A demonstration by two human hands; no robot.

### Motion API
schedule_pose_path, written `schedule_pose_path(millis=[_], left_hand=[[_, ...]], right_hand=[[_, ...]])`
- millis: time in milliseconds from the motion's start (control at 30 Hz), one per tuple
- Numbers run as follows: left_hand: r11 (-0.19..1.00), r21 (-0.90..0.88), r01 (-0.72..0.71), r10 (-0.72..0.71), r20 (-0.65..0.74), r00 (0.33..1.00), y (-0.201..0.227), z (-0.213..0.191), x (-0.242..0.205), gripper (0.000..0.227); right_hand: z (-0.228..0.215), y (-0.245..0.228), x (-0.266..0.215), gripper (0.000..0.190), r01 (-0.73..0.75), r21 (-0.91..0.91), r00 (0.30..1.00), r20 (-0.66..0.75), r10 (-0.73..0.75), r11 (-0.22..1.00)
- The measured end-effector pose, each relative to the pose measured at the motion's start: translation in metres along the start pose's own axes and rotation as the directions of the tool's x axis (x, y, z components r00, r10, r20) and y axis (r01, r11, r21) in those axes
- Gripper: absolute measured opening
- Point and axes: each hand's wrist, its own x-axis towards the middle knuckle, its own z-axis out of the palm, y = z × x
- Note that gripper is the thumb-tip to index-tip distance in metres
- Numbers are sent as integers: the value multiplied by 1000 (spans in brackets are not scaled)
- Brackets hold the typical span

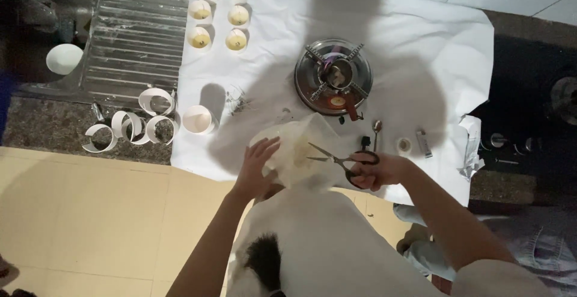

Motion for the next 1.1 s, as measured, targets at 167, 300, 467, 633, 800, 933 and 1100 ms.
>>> schedule_pose_path(millis=[167, 300, 467, 633, 800, 933, 1100], left_hand=[[999, -33, 15, -14, 27, 1000, 29, 16, 4, 59], [985, -59, 163, -166, -55, 985, 8, 61, 15, 52], [966, -16, 257, -255, -186, 949, 7, 80, 21, 45], [961, -117, 250, -274, -294, 916, -30, 111, 22, 13], [967, -7, 254, -236, -389, 891, -9, 96, 21, 5], [913, -51, 405, -396, -359, 845, -16, 76, 17, 11], [849, -324, 418, -502, -248, 829, -59, 75, 7, 12]], right_hand=[[18, -5, 28, 71, 83, 53, 997, -5, -83, 995], [28, -11, 58, 63, 82, 171, 996, 11, -85, 982], [48, -24, 69, 63, 107, 178, 994, -21, -105, 978], [54, -15, 83, 75, 109, 143, 992, -75, -99, 984], [64, -14, 77, 73, 133, 242, 990, -67, -120, 961], [47, 4, 62, 67, 153, 337, 986, 4, -164, 929], [29, 36, 31, 71, 198, 330, 979, -26, -201, 923]])
